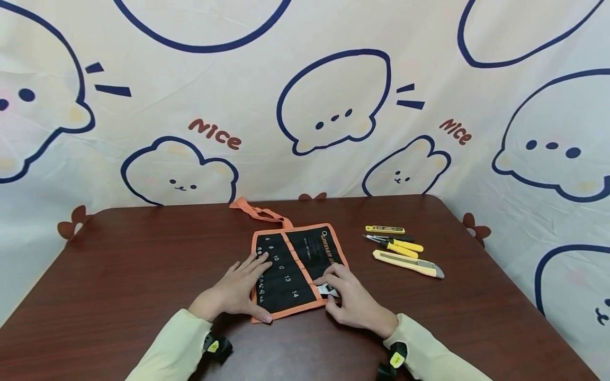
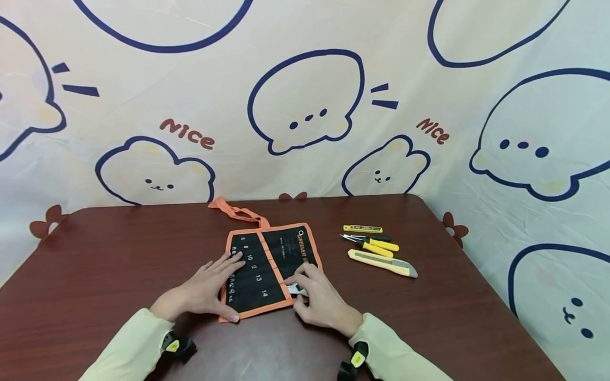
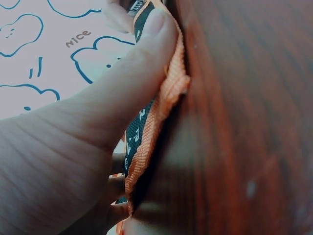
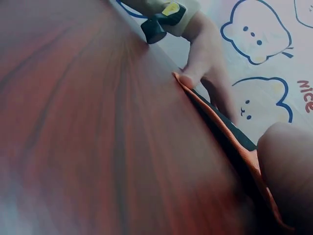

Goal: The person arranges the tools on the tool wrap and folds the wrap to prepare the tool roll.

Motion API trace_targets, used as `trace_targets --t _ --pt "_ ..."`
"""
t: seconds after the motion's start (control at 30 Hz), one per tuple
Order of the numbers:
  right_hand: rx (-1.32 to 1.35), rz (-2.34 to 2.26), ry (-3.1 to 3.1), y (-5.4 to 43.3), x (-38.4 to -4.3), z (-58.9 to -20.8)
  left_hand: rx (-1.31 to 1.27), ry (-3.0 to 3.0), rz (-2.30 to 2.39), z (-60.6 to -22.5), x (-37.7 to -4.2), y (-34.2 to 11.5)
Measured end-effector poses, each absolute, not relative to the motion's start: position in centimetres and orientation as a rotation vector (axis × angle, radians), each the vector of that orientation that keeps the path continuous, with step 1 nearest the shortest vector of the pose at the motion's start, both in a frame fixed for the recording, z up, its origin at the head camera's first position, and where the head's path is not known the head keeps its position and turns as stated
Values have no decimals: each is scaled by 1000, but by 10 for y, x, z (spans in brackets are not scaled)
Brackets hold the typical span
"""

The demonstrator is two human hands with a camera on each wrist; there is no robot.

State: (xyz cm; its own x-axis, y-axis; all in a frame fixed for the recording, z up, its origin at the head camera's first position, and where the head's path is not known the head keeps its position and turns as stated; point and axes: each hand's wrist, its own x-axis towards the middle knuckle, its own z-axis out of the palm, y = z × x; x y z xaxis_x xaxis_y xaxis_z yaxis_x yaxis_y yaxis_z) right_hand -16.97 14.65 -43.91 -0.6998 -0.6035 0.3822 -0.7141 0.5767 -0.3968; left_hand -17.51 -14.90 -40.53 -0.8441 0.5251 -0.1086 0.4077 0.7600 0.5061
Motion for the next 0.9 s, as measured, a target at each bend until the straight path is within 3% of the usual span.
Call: trace_targets --t 0.43,0.9 --pt "1150 886 -2624 128 -167 -440 735 2709 707 -406 -175 -150" --pt "1031 797 -2530 133 -166 -439 741 2719 697 -406 -175 -149"
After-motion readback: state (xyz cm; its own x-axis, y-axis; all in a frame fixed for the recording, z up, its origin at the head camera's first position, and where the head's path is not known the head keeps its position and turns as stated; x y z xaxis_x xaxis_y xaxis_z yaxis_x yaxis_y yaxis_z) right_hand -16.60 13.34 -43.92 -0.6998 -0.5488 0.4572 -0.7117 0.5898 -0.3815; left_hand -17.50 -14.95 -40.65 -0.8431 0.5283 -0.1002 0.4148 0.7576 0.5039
